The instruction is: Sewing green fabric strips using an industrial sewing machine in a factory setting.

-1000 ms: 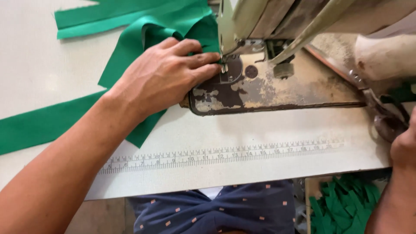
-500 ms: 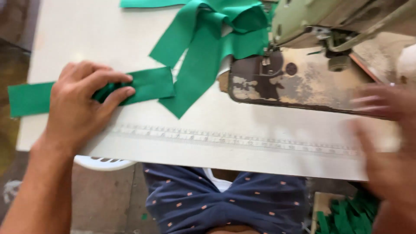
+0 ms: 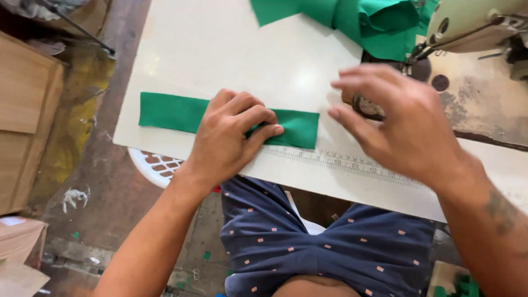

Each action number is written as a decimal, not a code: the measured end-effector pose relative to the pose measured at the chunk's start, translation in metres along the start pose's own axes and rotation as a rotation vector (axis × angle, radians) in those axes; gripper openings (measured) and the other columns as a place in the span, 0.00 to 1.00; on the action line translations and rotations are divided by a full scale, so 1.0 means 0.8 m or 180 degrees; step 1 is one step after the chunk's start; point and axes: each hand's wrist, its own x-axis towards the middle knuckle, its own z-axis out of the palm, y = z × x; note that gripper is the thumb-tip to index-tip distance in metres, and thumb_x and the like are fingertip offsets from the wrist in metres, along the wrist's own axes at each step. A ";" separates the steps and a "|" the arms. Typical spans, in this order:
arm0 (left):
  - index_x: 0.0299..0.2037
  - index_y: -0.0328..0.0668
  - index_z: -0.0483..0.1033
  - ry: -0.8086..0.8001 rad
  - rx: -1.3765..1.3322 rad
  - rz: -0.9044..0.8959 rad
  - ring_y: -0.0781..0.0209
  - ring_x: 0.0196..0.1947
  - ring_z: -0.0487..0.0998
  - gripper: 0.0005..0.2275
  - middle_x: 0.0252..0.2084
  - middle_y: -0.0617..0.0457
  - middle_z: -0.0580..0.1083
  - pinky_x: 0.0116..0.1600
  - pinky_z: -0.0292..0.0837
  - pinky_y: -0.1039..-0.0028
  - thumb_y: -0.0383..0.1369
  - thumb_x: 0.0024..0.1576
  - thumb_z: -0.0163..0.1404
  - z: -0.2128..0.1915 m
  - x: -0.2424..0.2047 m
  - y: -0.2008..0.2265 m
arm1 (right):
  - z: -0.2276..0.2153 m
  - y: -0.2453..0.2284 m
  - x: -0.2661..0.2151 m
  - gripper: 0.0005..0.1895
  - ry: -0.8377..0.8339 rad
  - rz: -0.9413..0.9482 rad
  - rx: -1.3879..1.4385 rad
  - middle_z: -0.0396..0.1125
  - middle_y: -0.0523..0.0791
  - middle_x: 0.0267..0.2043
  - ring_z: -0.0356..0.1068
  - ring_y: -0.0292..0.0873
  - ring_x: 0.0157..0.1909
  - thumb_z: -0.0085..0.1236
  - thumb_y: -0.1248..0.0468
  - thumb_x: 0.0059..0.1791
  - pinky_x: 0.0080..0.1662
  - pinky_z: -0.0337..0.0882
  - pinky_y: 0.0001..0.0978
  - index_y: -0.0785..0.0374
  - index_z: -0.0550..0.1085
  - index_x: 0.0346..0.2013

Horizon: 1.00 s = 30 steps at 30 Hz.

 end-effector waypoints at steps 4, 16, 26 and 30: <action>0.39 0.42 0.82 -0.0068 -0.0186 -0.0076 0.51 0.38 0.72 0.07 0.39 0.53 0.77 0.51 0.68 0.61 0.33 0.68 0.60 0.022 0.022 0.028 | -0.015 -0.011 -0.069 0.16 0.0471 0.0165 0.0143 0.78 0.57 0.61 0.79 0.55 0.61 0.71 0.65 0.58 0.61 0.78 0.46 0.71 0.81 0.58; 0.30 0.51 0.85 -0.1017 -0.0200 -0.1158 0.53 0.37 0.75 0.11 0.32 0.59 0.81 0.49 0.68 0.60 0.43 0.62 0.60 0.034 0.054 0.032 | 0.042 -0.056 -0.080 0.24 0.0908 -0.0127 -0.0293 0.74 0.49 0.51 0.75 0.53 0.50 0.70 0.48 0.56 0.54 0.72 0.48 0.64 0.79 0.56; 0.47 0.54 0.85 -0.1242 -0.0690 -0.0521 0.55 0.46 0.74 0.14 0.41 0.62 0.81 0.51 0.71 0.65 0.47 0.58 0.65 0.000 0.036 0.046 | 0.048 -0.028 -0.069 0.13 0.0392 0.0275 0.0509 0.73 0.45 0.37 0.67 0.50 0.40 0.62 0.58 0.59 0.50 0.64 0.47 0.63 0.79 0.35; 0.43 0.52 0.87 -0.1156 -0.0847 -0.0576 0.56 0.45 0.77 0.11 0.39 0.59 0.83 0.51 0.71 0.64 0.46 0.60 0.62 -0.004 0.039 0.052 | 0.044 -0.024 -0.069 0.14 0.0331 0.0313 0.0662 0.74 0.46 0.35 0.69 0.50 0.39 0.59 0.60 0.61 0.49 0.66 0.45 0.64 0.79 0.34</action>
